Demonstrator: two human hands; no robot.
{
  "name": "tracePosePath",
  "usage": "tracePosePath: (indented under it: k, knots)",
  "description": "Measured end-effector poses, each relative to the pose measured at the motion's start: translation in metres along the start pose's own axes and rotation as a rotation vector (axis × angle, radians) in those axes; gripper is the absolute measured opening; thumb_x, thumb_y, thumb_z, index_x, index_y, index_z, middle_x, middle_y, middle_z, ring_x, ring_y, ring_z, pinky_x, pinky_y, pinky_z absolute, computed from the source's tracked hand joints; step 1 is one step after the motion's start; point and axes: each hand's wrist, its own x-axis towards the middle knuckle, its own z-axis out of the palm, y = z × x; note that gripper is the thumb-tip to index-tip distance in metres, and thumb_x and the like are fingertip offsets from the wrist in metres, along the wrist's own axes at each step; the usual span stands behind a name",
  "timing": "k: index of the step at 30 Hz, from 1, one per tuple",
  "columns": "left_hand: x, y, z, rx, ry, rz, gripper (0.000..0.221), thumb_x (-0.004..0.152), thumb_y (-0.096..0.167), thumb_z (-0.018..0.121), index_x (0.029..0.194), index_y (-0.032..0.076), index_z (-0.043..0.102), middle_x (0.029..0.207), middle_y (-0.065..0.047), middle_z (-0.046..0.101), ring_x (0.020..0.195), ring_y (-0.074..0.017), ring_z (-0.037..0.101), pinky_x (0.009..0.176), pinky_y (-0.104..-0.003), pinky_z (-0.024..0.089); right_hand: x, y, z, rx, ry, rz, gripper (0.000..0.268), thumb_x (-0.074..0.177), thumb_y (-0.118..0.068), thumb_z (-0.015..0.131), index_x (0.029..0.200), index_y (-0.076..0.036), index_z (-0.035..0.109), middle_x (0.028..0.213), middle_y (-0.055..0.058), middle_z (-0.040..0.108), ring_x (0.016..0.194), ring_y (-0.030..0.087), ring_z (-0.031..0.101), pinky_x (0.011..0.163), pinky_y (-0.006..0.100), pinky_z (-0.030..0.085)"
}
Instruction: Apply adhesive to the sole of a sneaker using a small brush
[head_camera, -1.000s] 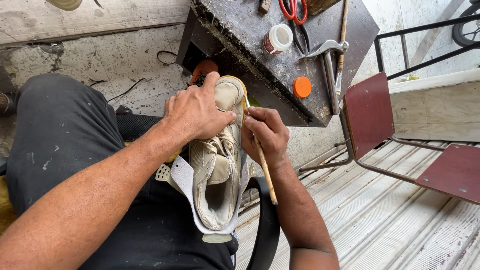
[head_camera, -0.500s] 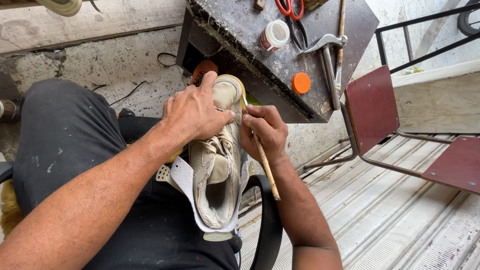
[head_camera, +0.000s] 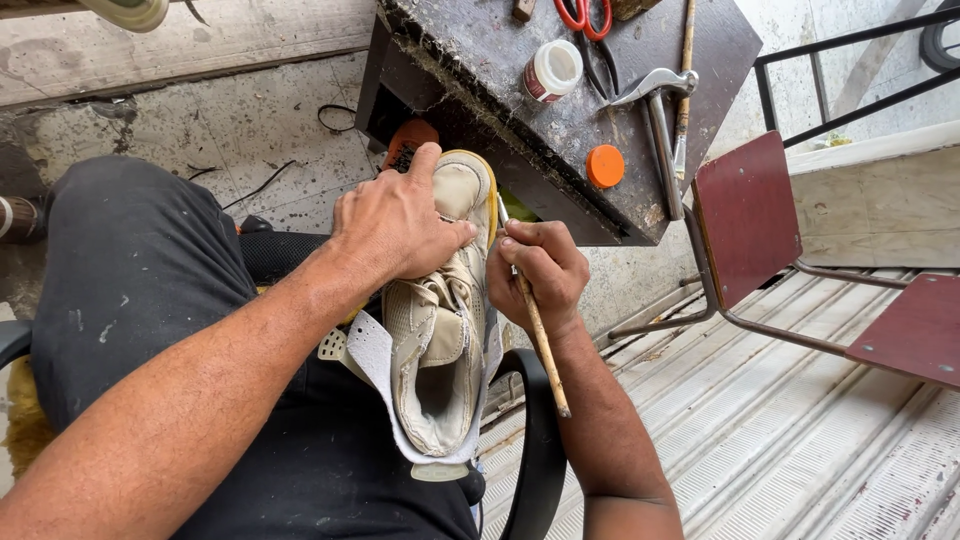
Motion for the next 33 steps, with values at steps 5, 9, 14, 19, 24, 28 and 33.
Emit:
tracePosePath:
  k: [5, 9, 14, 19, 24, 28, 33]
  knots:
    - [0.001, 0.000, -0.001, 0.009, -0.011, -0.002, 0.076, 0.085, 0.054, 0.067, 0.146, 0.019, 0.037, 0.108, -0.032, 0.065, 0.110, -0.0526, 0.066, 0.097, -0.059, 0.047, 0.001, 0.002, 0.002, 0.024, -0.013, 0.005, 0.016, 0.077, 0.013, 0.074, 0.076, -0.003, 0.075, 0.082, 0.016, 0.070, 0.069, 0.034, 0.075, 0.062, 0.038, 0.062]
    - [0.003, -0.002, 0.001, 0.005, -0.014, -0.007, 0.077, 0.085, 0.058, 0.067, 0.145, 0.020, 0.038, 0.109, -0.032, 0.065, 0.110, -0.0521, 0.066, 0.097, -0.059, 0.047, 0.000, 0.004, 0.008, 0.007, -0.023, -0.005, 0.016, 0.080, 0.013, 0.072, 0.078, -0.003, 0.074, 0.086, 0.017, 0.070, 0.073, 0.035, 0.076, 0.062, 0.038, 0.062]
    - [0.006, -0.005, 0.001, 0.019, -0.027, -0.003, 0.080, 0.086, 0.062, 0.067, 0.147, 0.019, 0.037, 0.109, -0.032, 0.066, 0.110, -0.0517, 0.066, 0.098, -0.060, 0.047, 0.002, 0.008, 0.009, 0.048, -0.047, 0.017, 0.014, 0.081, 0.012, 0.073, 0.079, -0.002, 0.075, 0.088, 0.019, 0.071, 0.078, 0.037, 0.076, 0.064, 0.041, 0.063]
    - [0.005, -0.005, -0.001, 0.010, -0.067, -0.018, 0.083, 0.083, 0.059, 0.069, 0.148, 0.021, 0.036, 0.114, -0.030, 0.066, 0.113, -0.0509, 0.066, 0.098, -0.060, 0.047, 0.004, 0.009, 0.000, 0.178, -0.059, 0.134, 0.017, 0.077, 0.015, 0.073, 0.077, -0.003, 0.072, 0.083, 0.017, 0.070, 0.066, 0.032, 0.073, 0.058, 0.039, 0.059]
    - [0.003, -0.003, -0.003, 0.003, -0.063, -0.018, 0.084, 0.082, 0.058, 0.070, 0.150, 0.022, 0.036, 0.115, -0.028, 0.066, 0.114, -0.0503, 0.066, 0.098, -0.060, 0.048, 0.011, 0.004, -0.001, 0.244, -0.033, 0.160, 0.018, 0.078, 0.017, 0.071, 0.077, -0.001, 0.072, 0.086, 0.018, 0.071, 0.069, 0.031, 0.074, 0.062, 0.038, 0.061]
    - [0.003, -0.003, -0.002, 0.004, -0.066, -0.030, 0.084, 0.082, 0.056, 0.071, 0.150, 0.022, 0.035, 0.116, -0.028, 0.065, 0.114, -0.0507, 0.065, 0.098, -0.060, 0.048, 0.014, 0.003, -0.004, 0.276, -0.077, 0.204, 0.019, 0.074, 0.018, 0.071, 0.076, -0.001, 0.071, 0.084, 0.018, 0.072, 0.067, 0.032, 0.074, 0.060, 0.038, 0.061]
    - [0.003, -0.003, 0.001, 0.022, -0.045, -0.015, 0.083, 0.083, 0.057, 0.071, 0.150, 0.023, 0.036, 0.114, -0.027, 0.065, 0.112, -0.0503, 0.066, 0.095, -0.059, 0.049, 0.019, 0.001, -0.008, 0.246, -0.138, 0.232, 0.022, 0.072, 0.018, 0.069, 0.074, -0.003, 0.072, 0.084, 0.015, 0.073, 0.069, 0.030, 0.074, 0.061, 0.037, 0.059]
